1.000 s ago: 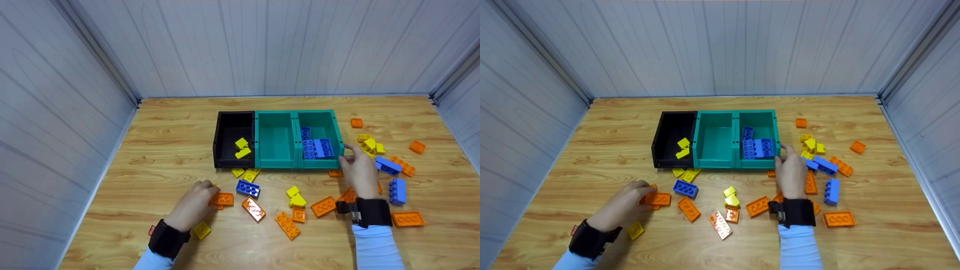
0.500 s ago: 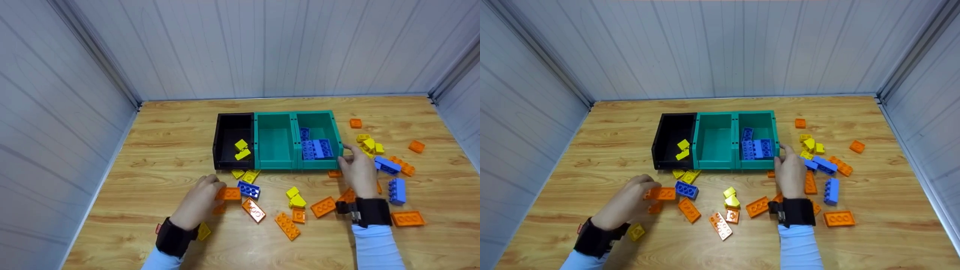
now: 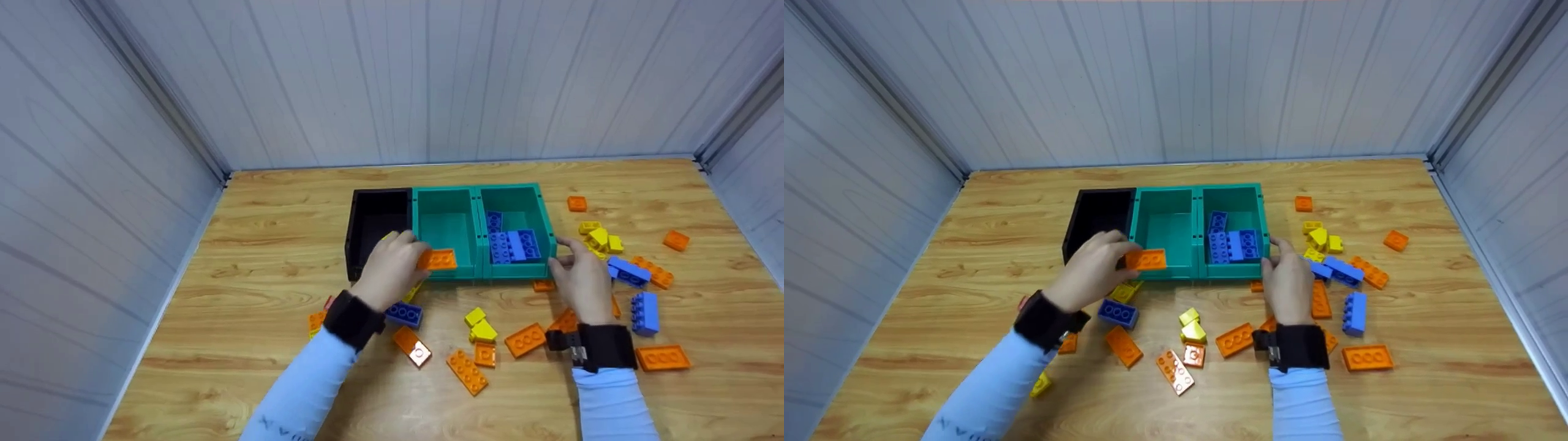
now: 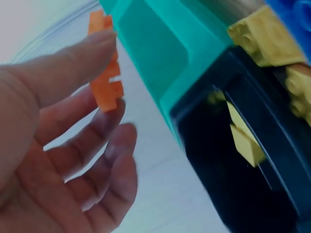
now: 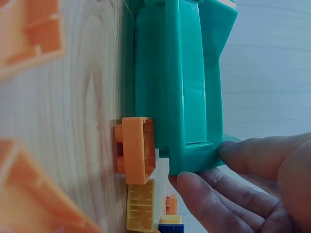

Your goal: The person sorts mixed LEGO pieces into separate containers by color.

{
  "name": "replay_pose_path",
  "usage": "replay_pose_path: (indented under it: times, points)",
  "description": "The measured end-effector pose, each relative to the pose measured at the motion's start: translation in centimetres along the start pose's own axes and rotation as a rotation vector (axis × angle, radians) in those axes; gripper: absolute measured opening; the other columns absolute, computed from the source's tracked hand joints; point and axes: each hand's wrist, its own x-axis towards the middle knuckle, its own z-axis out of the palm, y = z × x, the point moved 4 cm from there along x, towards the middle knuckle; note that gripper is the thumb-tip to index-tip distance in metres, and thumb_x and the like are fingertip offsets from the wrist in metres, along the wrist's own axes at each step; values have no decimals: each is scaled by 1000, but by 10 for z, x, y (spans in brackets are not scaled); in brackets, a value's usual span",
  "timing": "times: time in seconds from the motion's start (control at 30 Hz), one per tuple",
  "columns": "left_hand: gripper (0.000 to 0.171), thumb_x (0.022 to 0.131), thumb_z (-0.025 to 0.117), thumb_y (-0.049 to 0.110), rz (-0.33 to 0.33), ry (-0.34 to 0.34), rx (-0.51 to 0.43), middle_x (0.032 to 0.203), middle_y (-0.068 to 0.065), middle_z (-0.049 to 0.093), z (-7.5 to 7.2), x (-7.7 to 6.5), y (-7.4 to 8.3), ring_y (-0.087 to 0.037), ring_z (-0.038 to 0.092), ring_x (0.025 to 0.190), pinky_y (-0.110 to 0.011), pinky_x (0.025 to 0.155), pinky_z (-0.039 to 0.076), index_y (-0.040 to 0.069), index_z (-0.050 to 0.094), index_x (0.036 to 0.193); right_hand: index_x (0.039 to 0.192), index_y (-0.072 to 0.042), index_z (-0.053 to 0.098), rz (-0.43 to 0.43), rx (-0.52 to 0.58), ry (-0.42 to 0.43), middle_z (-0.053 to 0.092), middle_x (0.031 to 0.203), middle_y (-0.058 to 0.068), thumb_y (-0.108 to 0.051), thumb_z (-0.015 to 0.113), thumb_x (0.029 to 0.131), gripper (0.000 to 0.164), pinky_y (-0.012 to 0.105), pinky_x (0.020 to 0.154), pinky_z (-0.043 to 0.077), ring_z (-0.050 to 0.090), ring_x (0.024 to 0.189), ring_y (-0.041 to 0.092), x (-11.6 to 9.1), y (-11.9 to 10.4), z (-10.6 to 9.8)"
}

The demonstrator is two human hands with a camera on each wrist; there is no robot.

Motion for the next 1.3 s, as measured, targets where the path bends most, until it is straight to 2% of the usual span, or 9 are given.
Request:
replay_pose_path:
  times: [0.17, 0.3, 0.4, 0.53, 0.67, 0.83, 1.03, 1.13, 1.3]
  points:
    - [25, 88, 77, 28, -50, 4, 173, 100, -6, 66, 11, 32, 4, -24, 57, 88, -38, 74, 50, 11, 76, 107, 144, -4, 49, -3, 8, -1, 67, 106, 24, -10, 57, 101, 45, 43, 70, 51, 64, 89, 34, -1, -1, 2]
    - [14, 93, 70, 23, -59, 1, 311, 98, -7, 67, 22, 51, 8, -26, 59, 89, -39, 74, 51, 11, 77, 98, 144, -2, 49, -8, 2, -6, 67, 106, 26, -8, 57, 100, 45, 46, 71, 51, 65, 90, 36, 0, -1, 1]
    - [12, 95, 67, 17, -59, -37, 356, 100, -7, 68, 32, 62, 12, -27, 59, 92, -42, 81, 52, 11, 77, 97, 142, -1, 51, -9, -2, -2, 68, 103, 25, -8, 58, 99, 44, 46, 69, 51, 66, 87, 36, 1, -1, 0]
    - [14, 95, 66, 15, -68, -127, 400, 108, -7, 69, 47, 71, 16, -28, 57, 101, -49, 92, 48, 13, 77, 102, 141, 0, 52, -10, 3, 7, 69, 100, 25, -8, 59, 99, 44, 45, 66, 51, 66, 84, 35, 1, -2, 0]
    - [15, 96, 65, 15, -79, -184, 428, 110, -6, 69, 58, 76, 20, -29, 56, 105, -52, 96, 44, 16, 77, 105, 140, 1, 53, -13, -2, 17, 69, 100, 26, -7, 60, 98, 43, 47, 68, 51, 66, 85, 37, 1, 0, 0]
    - [14, 96, 64, 13, -69, -189, 425, 110, -6, 69, 59, 70, 22, -30, 55, 108, -53, 98, 42, 16, 77, 103, 140, 1, 52, -3, 2, 10, 69, 102, 26, -7, 60, 99, 43, 49, 70, 52, 66, 89, 37, 1, -1, 2]
    - [12, 95, 65, 11, -37, -97, 383, 103, -7, 68, 37, 47, 20, -29, 56, 102, -48, 91, 46, 14, 77, 93, 139, 0, 53, -12, 2, 23, 69, 100, 25, -7, 60, 98, 42, 48, 69, 52, 66, 85, 36, 2, -3, 0]
    - [8, 92, 73, 19, -29, -60, 302, 100, -7, 67, 26, 31, 15, -28, 57, 96, -45, 85, 47, 13, 77, 95, 139, 0, 53, -9, -2, 24, 69, 99, 25, -7, 60, 98, 42, 48, 69, 52, 67, 85, 36, 2, -2, 1]
    - [25, 85, 80, 25, -19, -76, 97, 101, -6, 71, 15, 2, 5, -26, 64, 91, -45, 78, 53, 12, 77, 106, 140, 0, 52, 18, -4, 8, 69, 101, 25, -8, 60, 99, 43, 48, 69, 52, 67, 87, 36, 2, 0, -1]
